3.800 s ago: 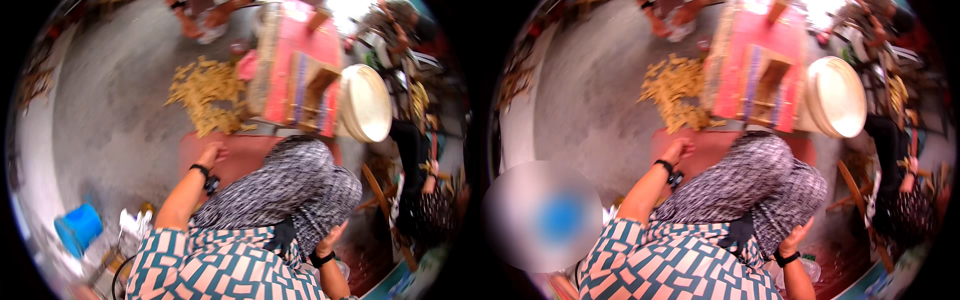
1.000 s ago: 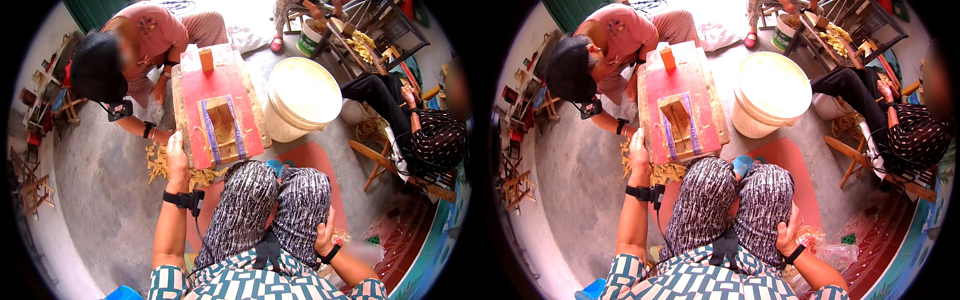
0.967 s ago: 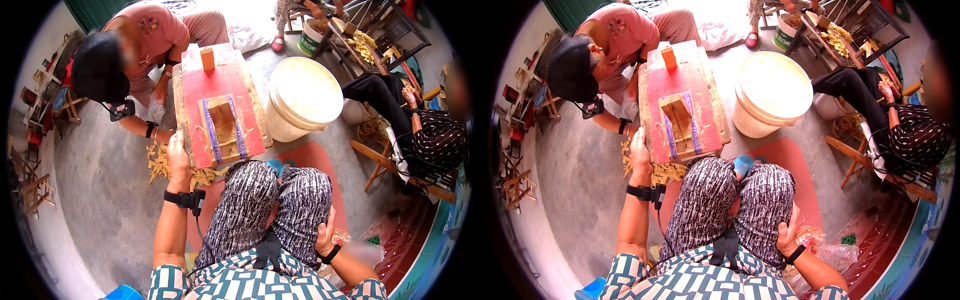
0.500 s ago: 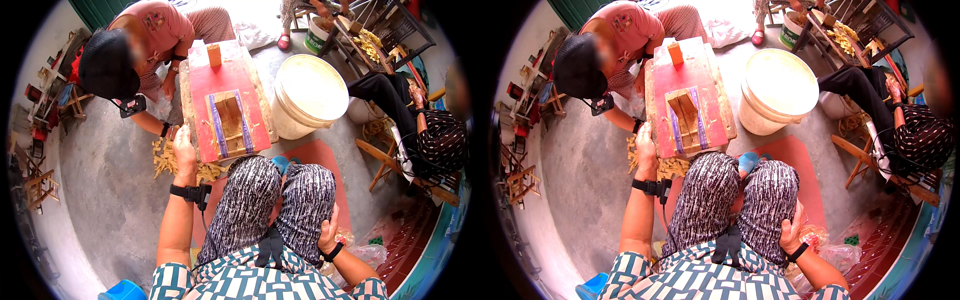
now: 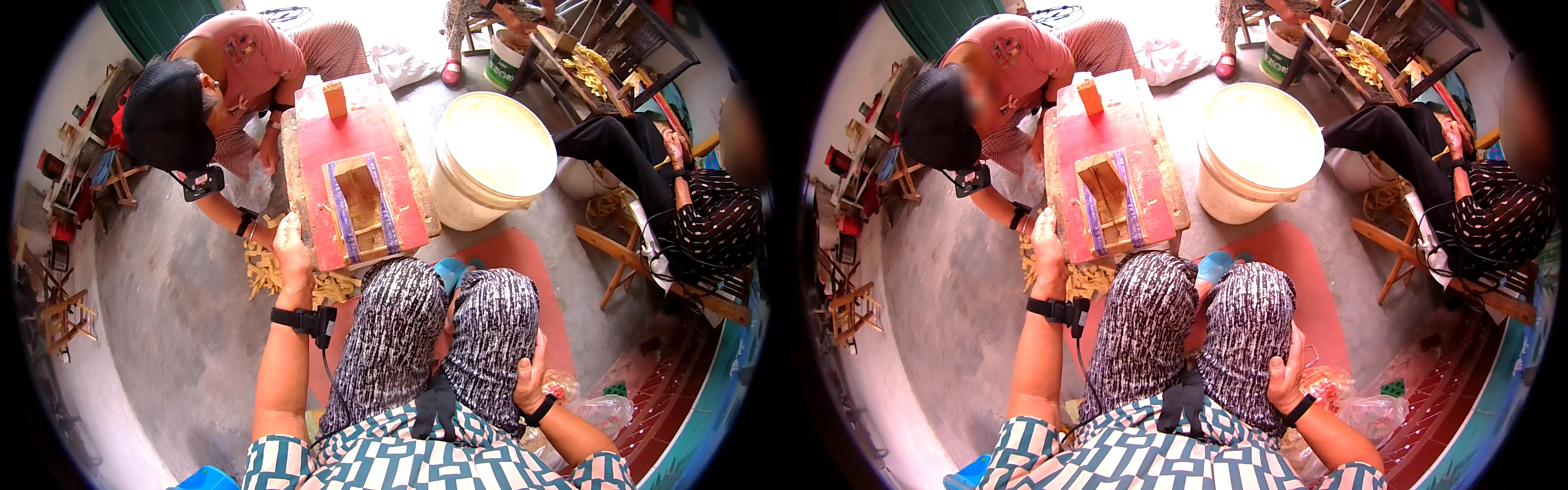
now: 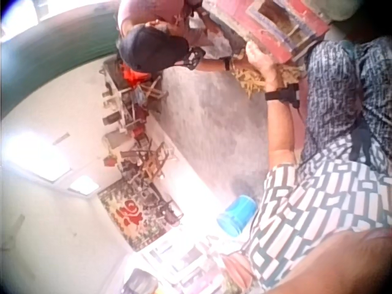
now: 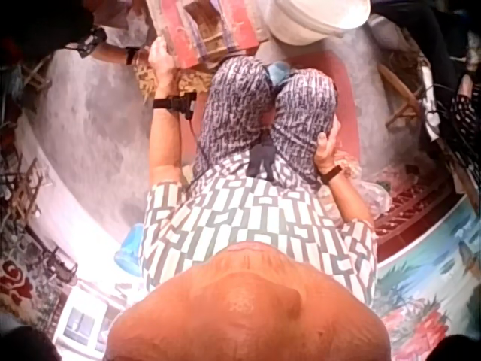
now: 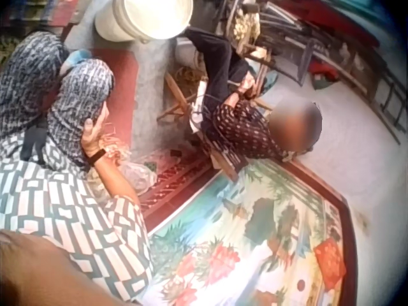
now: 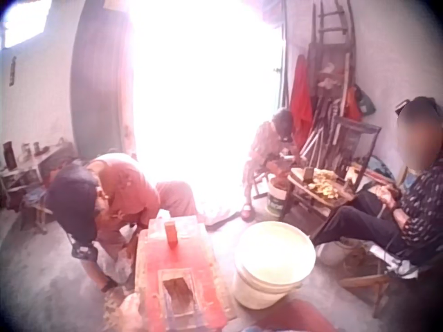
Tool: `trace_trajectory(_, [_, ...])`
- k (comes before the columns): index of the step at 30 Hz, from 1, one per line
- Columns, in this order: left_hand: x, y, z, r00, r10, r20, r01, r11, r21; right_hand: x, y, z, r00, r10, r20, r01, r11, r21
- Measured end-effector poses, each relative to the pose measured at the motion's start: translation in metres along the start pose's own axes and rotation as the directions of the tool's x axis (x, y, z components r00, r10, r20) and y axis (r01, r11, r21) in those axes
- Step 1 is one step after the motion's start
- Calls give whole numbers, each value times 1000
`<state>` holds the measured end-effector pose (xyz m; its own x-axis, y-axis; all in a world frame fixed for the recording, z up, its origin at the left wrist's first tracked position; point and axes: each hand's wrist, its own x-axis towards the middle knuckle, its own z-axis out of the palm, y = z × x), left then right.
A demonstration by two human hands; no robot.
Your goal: The person transfers processed food items from a bucket into a plastic bag by hand and then sets the empty bucket aside.
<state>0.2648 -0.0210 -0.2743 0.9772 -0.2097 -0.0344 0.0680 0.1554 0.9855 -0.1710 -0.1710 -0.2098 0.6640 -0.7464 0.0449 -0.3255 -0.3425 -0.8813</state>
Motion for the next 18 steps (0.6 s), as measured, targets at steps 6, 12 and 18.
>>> trace_trajectory(6, [0,4,1,1000,25,-18,-23,993,119,5,-9,-3,1000,-11,5,11,1000,-14])
trace_trajectory(12, [-1,5,-2,999,50,-3,-48,978,201,3,-8,0,1000,-27,-2,27,1000,-4])
trace_trajectory(18, [2,0,4,995,93,-43,-80,968,238,3,-8,-2,1000,-21,-4,21,1000,-13])
